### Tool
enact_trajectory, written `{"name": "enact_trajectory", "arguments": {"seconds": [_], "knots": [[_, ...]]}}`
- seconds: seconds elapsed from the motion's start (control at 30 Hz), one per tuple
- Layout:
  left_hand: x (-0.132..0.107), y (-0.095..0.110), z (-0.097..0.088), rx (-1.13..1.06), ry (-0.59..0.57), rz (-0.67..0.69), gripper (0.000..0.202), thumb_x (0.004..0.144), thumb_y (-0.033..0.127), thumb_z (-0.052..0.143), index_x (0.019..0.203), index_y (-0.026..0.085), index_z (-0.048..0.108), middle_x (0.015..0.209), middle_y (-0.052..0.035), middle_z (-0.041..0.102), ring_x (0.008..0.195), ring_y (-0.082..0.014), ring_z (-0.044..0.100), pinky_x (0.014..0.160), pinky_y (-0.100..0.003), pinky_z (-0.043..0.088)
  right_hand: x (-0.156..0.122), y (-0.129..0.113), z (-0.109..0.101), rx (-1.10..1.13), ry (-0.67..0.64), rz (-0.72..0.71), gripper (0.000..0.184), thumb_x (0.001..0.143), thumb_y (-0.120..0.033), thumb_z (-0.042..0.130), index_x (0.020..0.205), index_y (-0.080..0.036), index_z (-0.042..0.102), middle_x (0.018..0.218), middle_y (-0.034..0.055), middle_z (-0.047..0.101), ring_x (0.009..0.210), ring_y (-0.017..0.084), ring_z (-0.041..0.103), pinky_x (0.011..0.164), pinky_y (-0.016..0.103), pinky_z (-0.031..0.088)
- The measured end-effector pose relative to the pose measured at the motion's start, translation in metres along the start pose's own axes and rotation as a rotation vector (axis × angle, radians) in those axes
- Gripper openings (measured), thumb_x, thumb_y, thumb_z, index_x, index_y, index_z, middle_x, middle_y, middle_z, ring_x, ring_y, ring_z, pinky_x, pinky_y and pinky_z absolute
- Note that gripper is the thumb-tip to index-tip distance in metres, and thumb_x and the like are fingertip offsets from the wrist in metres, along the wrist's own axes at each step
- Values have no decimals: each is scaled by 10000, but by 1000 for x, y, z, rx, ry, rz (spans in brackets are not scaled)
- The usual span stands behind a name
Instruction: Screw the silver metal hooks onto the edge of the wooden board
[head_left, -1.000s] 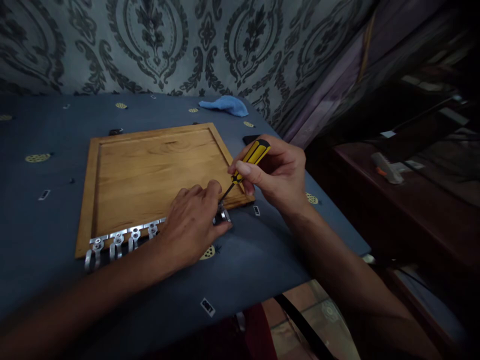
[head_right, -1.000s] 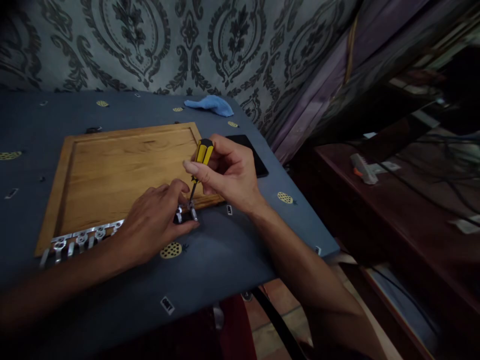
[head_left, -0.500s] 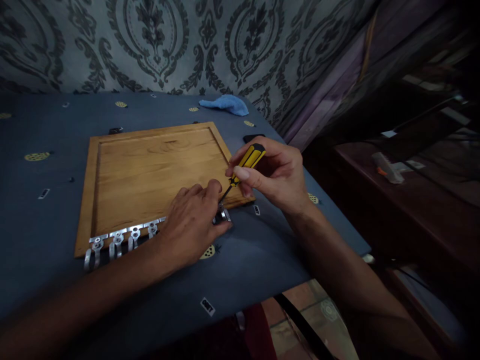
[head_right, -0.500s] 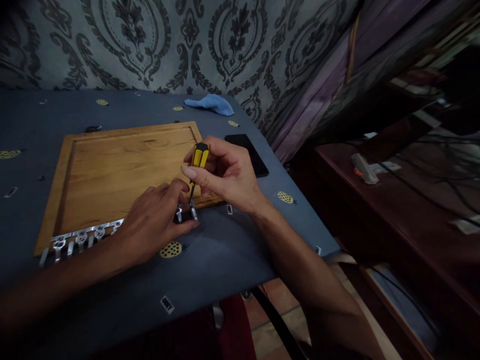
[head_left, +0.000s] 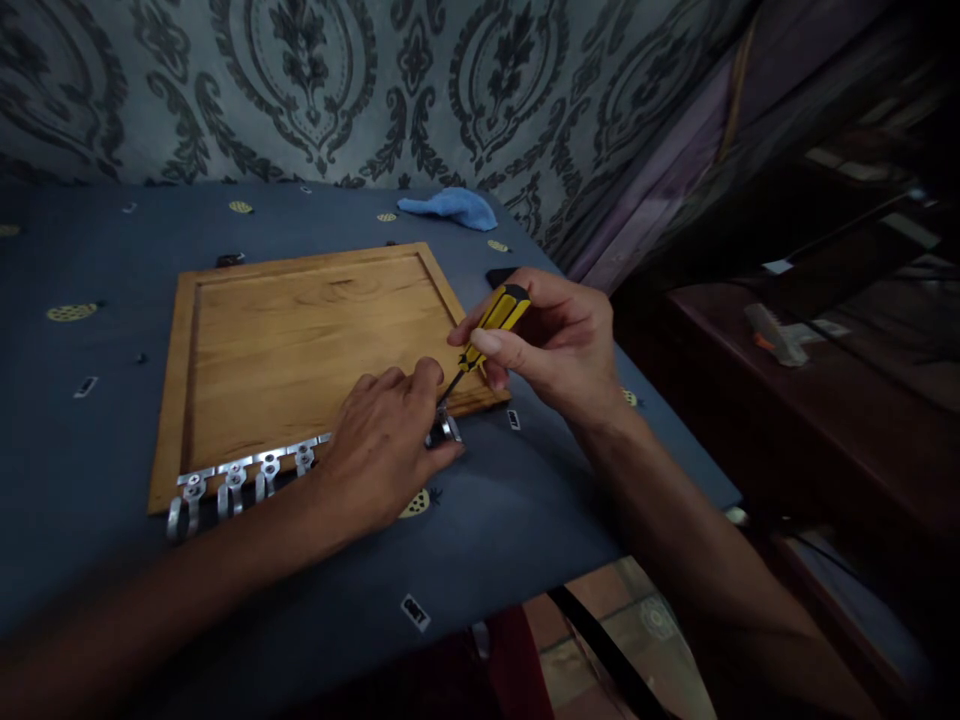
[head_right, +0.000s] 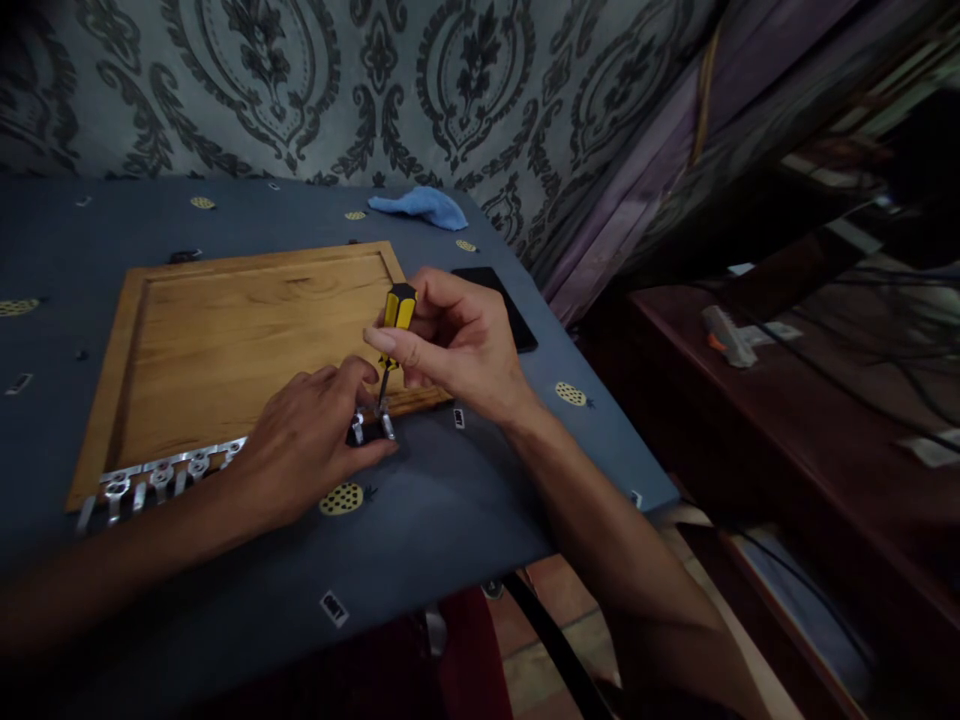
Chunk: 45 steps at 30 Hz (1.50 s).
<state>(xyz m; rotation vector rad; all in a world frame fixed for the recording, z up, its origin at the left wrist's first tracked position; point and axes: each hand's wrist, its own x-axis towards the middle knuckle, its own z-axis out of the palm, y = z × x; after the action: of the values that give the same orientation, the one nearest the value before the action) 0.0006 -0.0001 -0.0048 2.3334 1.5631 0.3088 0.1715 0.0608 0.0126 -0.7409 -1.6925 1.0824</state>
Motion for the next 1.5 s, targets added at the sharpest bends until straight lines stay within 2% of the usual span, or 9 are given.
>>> {"name": "enact_trajectory", "arguments": {"seconds": [0.07,0.27,0.37,0.53,0.67,0.8,0.93,1.03,1.5], "knots": [[0,0,0,4,10,5,392,828,344,729,1068,211,448,981,-47,667,926,-277,614,856,-430,469,0,-1,-1,18,-16,-4,298,766,-457,817,785,-220,637,683,-34,645,443,71,528,383,211,451],[1,0,-1,23,-5,8,375,828,349,720,1029,219,431,957,-37,668,907,-259,622,840,-408,476,1,-3,-5,5,-66,-9,315,841,-466,750,1011,-202,729,845,5,734,460,57,559,452,219,515],[1,1,-2,22,-13,-4,387,829,355,723,1044,213,435,981,-53,671,918,-270,623,847,-423,480,1,-3,-3,4,-42,-28,269,795,-426,802,915,-197,728,780,-9,715,431,55,546,402,207,478],[1,1,-2,15,-15,-10,394,827,346,726,1063,215,440,996,-50,679,919,-270,623,863,-440,490,1,-2,0,9,0,-28,293,731,-414,853,743,-208,646,665,-41,660,400,57,514,349,196,419],[1,0,0,11,10,7,398,828,358,720,1071,211,441,984,-52,676,906,-274,620,850,-442,493,1,-3,-2,37,-46,-38,230,795,-395,807,862,-209,691,755,-27,707,424,59,549,393,203,469],[1,0,0,7,-5,3,391,829,350,720,1060,206,439,984,-56,673,910,-273,623,853,-442,489,0,-2,-4,17,-92,-29,276,849,-417,751,1009,-193,722,852,6,745,446,59,574,425,209,506],[1,1,-1,2,-3,-9,394,824,343,729,1054,221,433,1005,-43,672,929,-266,623,863,-434,492,0,0,-2,-2,18,-59,277,821,-438,776,935,-195,709,774,-9,714,424,53,544,379,195,455],[0,0,0,-11,10,-2,394,819,339,733,1046,225,431,1014,-34,674,920,-257,621,860,-428,492,0,1,0,4,73,-61,301,801,-474,784,890,-203,688,787,-3,703,448,57,545,378,199,445],[2,2,-2,-8,-34,-22,403,832,359,728,1083,195,458,1007,-70,663,919,-284,620,850,-440,477,-1,0,2,-6,38,-29,295,790,-475,795,877,-219,677,748,-11,679,443,70,525,389,228,447]]}}
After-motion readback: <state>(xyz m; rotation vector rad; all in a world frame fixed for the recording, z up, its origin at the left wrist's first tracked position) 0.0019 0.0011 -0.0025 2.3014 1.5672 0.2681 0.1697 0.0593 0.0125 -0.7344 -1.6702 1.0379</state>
